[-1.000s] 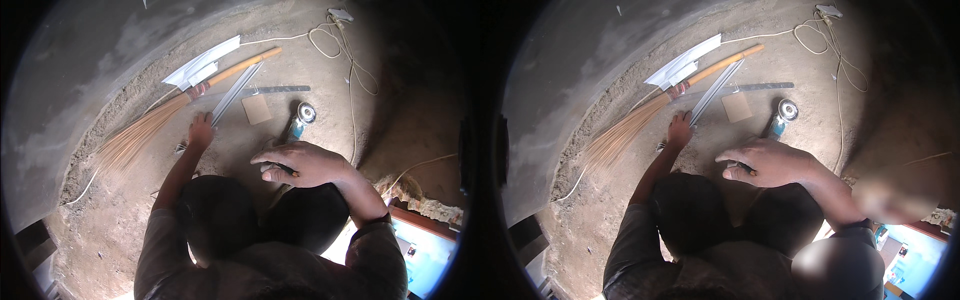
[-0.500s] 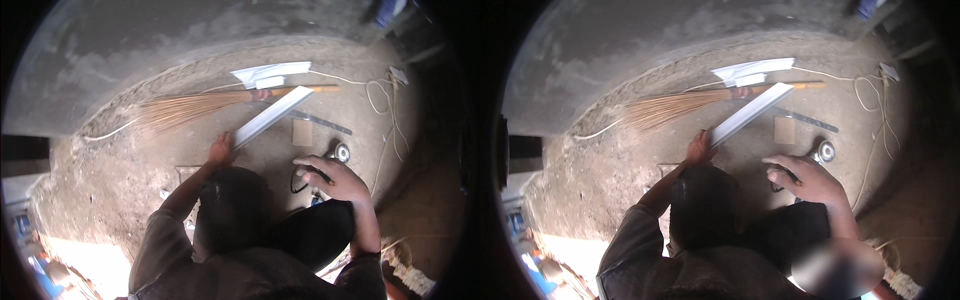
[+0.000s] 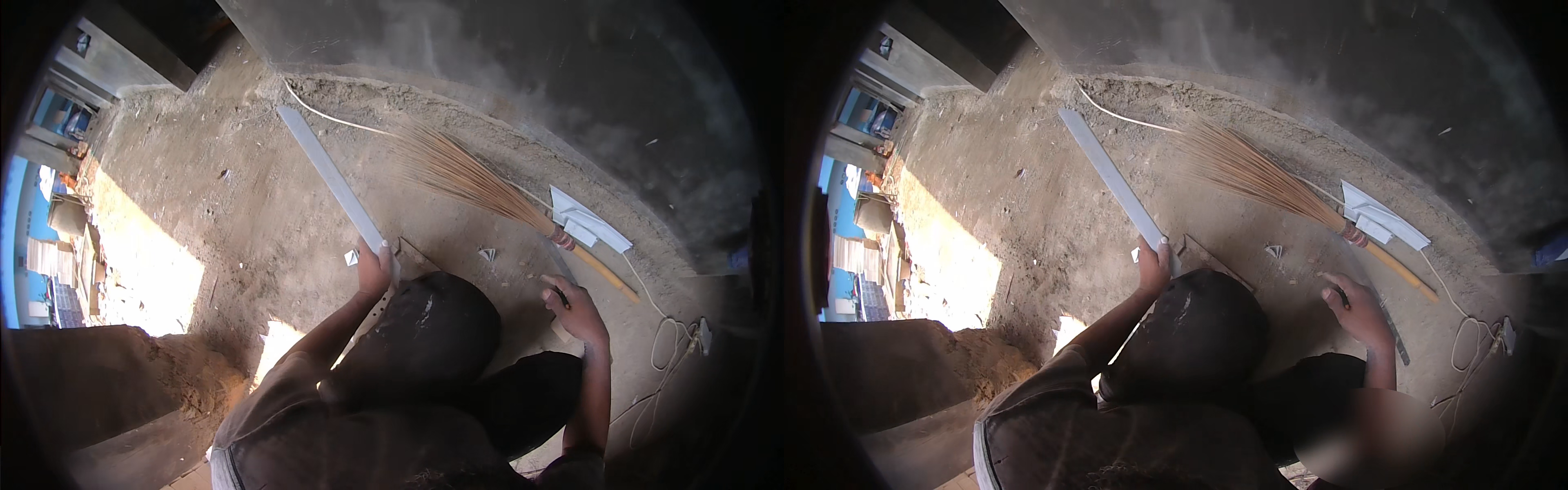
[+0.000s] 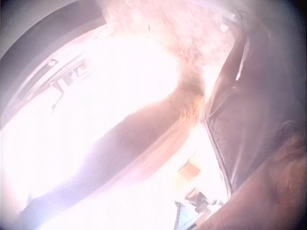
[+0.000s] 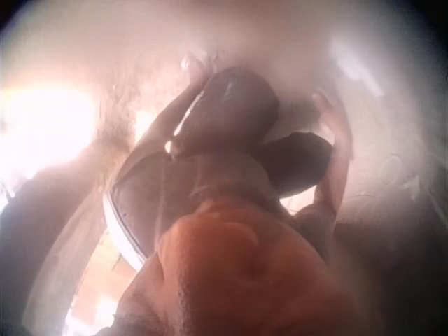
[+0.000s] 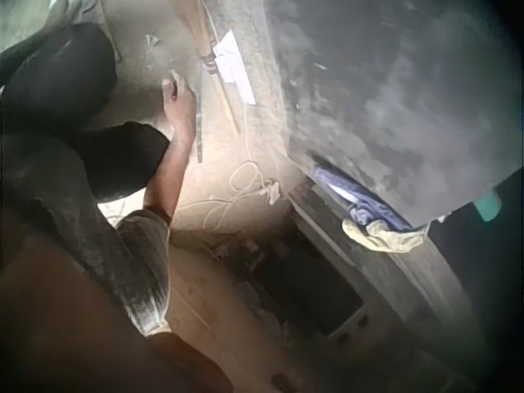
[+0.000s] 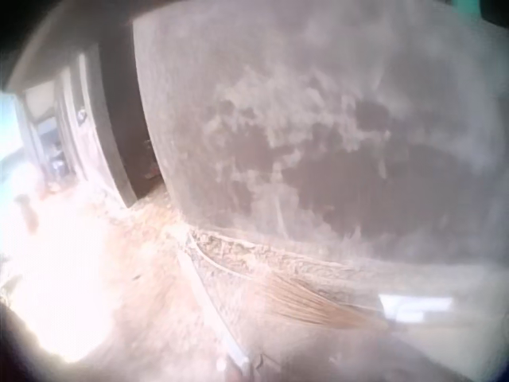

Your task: The person measures and marks a white metal profile using a tape measure and marker. They then use an angle grinder to cut the profile and smooth the edges. The person repeats this process for multiple pieces, measuring, marking, cutting, and smoothing each one.

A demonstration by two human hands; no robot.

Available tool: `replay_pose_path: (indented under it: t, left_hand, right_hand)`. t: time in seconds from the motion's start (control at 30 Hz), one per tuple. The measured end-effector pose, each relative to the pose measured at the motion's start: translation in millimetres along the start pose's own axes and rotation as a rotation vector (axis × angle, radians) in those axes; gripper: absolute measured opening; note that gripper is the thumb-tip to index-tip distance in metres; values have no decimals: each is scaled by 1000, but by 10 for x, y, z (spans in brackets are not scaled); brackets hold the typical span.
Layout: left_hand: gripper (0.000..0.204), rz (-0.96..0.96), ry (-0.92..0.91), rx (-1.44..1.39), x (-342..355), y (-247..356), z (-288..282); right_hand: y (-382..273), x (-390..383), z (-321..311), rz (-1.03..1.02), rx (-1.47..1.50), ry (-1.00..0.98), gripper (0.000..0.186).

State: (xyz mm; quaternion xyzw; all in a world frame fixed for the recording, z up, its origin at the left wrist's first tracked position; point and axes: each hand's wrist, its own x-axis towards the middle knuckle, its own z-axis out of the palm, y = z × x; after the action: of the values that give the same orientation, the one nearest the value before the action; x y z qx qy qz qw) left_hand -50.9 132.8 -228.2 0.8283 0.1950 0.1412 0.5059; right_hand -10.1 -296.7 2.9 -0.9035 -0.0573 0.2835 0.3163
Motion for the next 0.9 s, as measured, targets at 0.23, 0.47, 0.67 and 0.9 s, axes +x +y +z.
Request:
replay_pose_path:
  t: [0.23,0.47,0.67,0.9]
  left_hand:
    - [47,5,284,-263,1655,238,575]
    - [59,-165,74,-640,1754,1667,1961]
    - [83,-374,-77,-255,1980,1357,2796]
    - [47,44,-239,-295,2030,714,2421]
  right_hand:
    - [-156,217,115,-35,-92,56,48]
    - [134,-91,7,221,-75,76,52]
    - [115,-117,-49,239,-40,99,52]
    - [461,-559,-262,27,470,539,40]
